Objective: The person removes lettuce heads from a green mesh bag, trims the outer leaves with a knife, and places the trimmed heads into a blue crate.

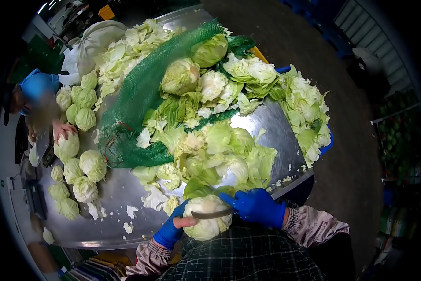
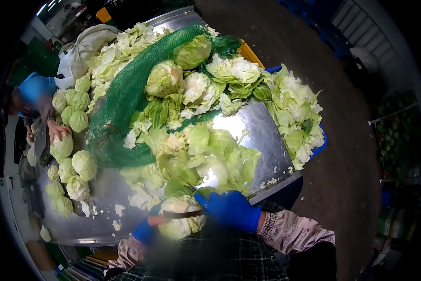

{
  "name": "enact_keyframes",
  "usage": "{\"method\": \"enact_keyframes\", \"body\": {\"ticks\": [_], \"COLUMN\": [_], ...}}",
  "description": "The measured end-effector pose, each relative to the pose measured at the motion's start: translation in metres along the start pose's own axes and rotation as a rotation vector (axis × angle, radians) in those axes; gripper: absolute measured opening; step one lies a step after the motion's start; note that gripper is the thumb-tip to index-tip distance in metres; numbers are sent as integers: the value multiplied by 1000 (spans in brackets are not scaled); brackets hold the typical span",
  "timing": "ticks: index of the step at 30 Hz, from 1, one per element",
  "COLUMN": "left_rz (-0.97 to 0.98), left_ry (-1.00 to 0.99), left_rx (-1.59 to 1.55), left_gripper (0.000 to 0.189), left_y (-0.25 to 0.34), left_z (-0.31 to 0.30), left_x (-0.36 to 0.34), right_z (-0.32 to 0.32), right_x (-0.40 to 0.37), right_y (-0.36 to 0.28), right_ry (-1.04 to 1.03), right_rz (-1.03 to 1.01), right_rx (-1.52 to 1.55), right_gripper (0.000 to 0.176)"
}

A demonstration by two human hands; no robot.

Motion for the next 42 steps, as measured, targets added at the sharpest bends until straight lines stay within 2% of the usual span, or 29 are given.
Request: {"method": "enact_keyframes", "body": {"ticks": [2,5,6,8,11,12,14,16,17,18,19,20,24,26,28,29,31,32,34,35,36,37,38,39,40,41,42], "left_rz": [-6,18,27,54,152,219,459,696,810,882,974,1060,1171,1307,1220,1172,780,574,189,215,316,468,1086,1214,1455,1416,1289], "left_ry": [13,-39,-86,-82,150,128,391,579,675,713,921,1049,1612,1418,1562,1633,1789,1787,1871,1714,1866,1919,1764,1628,1192,970,691], "left_rx": [39,81,55,-1,-72,-163,-271,-306,-305,-290,-187,-121,345,426,525,572,636,660,929,926,966,950,1044,1108,929,1011,949], "left_gripper": [66,65,64,63,64,61,54,42,37,40,46,53,71,76,84,88,96,100,99,94,92,85,72,59,55,56,55], "left_y": [2,-9,-24,-26,0,-2,-17,32,57,82,120,143,209,240,257,265,281,285,291,296,302,315,322,337,339,337,325], "left_z": [3,3,-4,-9,-4,-20,-95,-133,-152,-181,-180,-211,-370,-443,-518,-552,-518,-466,-453,-473,-457,-420,-439,-363,-292,-228,-170], "left_x": [1,2,3,6,-5,-1,-5,-35,-50,-65,-83,-92,-117,-119,-117,-116,-105,-100,-80,-68,-55,-45,-25,-8,18,46,74], "right_z": [-1,32,65,47,30,33,51,86,88,96,105,114,140,142,148,134,127,127,109,94,78,59,46,40,35,-16,-33], "right_x": [0,-11,-24,-32,-13,-4,14,33,41,53,63,73,88,80,67,60,40,29,13,4,-4,-10,-17,-29,-34,-2,22], "right_y": [1,37,76,86,67,63,46,25,14,6,2,-1,7,31,68,84,127,145,195,220,244,268,287,310,323,279,253], "right_ry": [39,42,-6,-87,77,122,103,83,-29,-60,-116,-172,-111,-20,99,147,260,303,419,444,459,510,560,629,677,723,813], "right_rz": [-36,-33,132,298,330,338,477,545,632,624,634,645,603,669,798,816,869,898,954,988,1016,1079,1130,1077,993,957,920], "right_rx": [-27,-159,-83,-170,26,114,716,1282,1347,1362,1375,1387,1558,1617,1733,1694,1674,1671,1448,1383,1316,1164,1011,572,138,-23,135], "right_gripper": [44,41,39,36,37,37,36,32,29,32,35,38,46,47,47,47,46,45,38,36,35,33,32,31,30,27,27]}}
Point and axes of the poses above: each hand's wrist, its own x-axis towards the middle knuckle, its own z-axis out of the palm, y = z × x, the point moved 4 cm from there along x, towards the middle knuckle, and after that the axes turned 3 degrees about -x, right-handed, at the moved point
